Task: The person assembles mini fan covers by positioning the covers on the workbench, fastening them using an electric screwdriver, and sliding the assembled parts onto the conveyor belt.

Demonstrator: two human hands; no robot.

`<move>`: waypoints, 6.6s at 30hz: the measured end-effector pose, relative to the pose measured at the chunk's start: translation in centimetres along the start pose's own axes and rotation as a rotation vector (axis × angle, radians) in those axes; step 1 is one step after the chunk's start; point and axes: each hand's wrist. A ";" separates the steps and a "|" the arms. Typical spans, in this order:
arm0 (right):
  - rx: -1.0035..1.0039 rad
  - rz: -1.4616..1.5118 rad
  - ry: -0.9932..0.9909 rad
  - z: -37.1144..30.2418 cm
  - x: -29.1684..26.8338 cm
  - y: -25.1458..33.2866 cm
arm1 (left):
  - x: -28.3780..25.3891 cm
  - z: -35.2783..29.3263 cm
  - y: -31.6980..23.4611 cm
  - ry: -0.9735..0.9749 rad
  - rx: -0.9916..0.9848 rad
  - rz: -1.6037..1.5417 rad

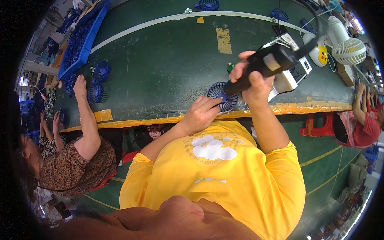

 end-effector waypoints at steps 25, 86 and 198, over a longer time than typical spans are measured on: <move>-0.030 0.203 0.030 -1.6 -0.7 3.3 | -5.6 0.5 3.4 0.018 -0.182 0.303; 0.014 0.141 0.122 -3.3 4.0 -2.6 | -1.9 -1.4 0.3 0.073 -0.139 0.114; 0.044 0.122 0.428 -5.3 5.5 -3.8 | -3.4 -3.7 0.5 0.023 -0.105 0.108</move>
Point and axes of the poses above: each hand's wrist, its own z-axis towards the middle knuckle, its own x-axis out of the palm, y = z × x, and after that the axes turned 2 degrees about y, right-handed
